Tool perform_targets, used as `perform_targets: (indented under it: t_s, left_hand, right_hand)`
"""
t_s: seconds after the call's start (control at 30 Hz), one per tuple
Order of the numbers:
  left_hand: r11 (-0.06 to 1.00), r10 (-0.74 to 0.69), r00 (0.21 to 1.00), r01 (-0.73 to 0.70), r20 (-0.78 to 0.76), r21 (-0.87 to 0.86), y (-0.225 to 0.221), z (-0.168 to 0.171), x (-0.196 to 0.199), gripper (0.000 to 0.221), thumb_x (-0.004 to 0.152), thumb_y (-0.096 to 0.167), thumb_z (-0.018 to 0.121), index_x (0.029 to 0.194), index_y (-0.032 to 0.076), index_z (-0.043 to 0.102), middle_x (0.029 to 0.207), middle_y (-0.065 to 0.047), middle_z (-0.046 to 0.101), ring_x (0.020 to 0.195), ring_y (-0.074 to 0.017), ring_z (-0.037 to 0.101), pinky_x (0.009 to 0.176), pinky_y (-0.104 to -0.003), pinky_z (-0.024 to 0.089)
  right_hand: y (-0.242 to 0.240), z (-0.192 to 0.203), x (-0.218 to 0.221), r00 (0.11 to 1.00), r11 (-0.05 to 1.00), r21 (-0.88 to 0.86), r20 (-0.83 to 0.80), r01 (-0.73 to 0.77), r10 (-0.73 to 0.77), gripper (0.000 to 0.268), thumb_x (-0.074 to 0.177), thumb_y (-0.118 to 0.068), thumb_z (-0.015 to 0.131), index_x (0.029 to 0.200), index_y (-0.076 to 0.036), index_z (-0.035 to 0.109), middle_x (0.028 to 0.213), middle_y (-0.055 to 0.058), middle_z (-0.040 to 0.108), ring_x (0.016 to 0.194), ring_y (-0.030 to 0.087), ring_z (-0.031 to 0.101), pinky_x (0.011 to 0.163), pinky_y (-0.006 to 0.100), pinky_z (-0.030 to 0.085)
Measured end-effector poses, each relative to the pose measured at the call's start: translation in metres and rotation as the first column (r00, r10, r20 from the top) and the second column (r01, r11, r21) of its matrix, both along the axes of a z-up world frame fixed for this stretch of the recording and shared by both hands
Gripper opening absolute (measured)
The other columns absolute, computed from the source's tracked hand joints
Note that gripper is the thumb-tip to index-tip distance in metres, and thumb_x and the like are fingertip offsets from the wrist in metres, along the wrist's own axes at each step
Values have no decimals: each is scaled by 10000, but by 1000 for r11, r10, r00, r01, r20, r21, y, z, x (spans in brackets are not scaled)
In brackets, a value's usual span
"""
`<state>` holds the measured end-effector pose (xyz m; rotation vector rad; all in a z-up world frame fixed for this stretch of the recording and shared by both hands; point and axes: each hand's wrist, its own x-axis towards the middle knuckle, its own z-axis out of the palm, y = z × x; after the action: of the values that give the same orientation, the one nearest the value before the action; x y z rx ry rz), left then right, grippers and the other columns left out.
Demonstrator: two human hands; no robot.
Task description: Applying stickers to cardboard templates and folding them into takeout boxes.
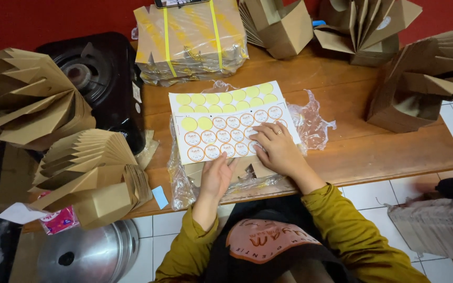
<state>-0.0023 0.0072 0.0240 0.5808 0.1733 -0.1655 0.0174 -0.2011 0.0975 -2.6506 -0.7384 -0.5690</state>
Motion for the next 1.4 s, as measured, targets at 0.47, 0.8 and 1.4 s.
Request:
perform_targets:
  t_s: [0.47, 0.8, 1.4]
  left_hand:
    - [1000, 7, 1000, -7, -12, 0, 8, -71, 10, 531, 994, -41, 471, 1482, 165, 492, 1518, -31, 518, 1413, -292, 457, 1203, -617, 299]
    - [991, 90, 994, -84, -60, 104, -5, 27, -15, 547, 1007, -72, 418, 1519, 119, 426, 1495, -125, 521, 1351, -405, 496, 1143, -634, 380]
    - [918, -352, 930, 320, 109, 234, -63, 173, -3, 354, 962, 8, 548, 1290, 108, 634, 1093, -76, 752, 893, -225, 752, 787, -369, 637]
  right_hand:
    - [1, 6, 0, 1000, 1000, 22, 9, -7, 7, 222, 930, -257, 620, 1145, -216, 659, 1233, 43, 643, 1242, 295, 555, 1075, 565, 383]
    - [-1, 12, -3, 999, 990, 134, -21, -43, 46, 179, 953, -292, 662, 1086, -191, 728, 1184, 53, 713, 1224, 281, 600, 1135, 540, 324]
    - [-153, 40, -74, 904, 128, 903, -422, 411, 75, 667, 1005, -223, 596, 1574, -131, 260, 1615, 178, 240, 1393, 407, 430, 1068, 483, 451]
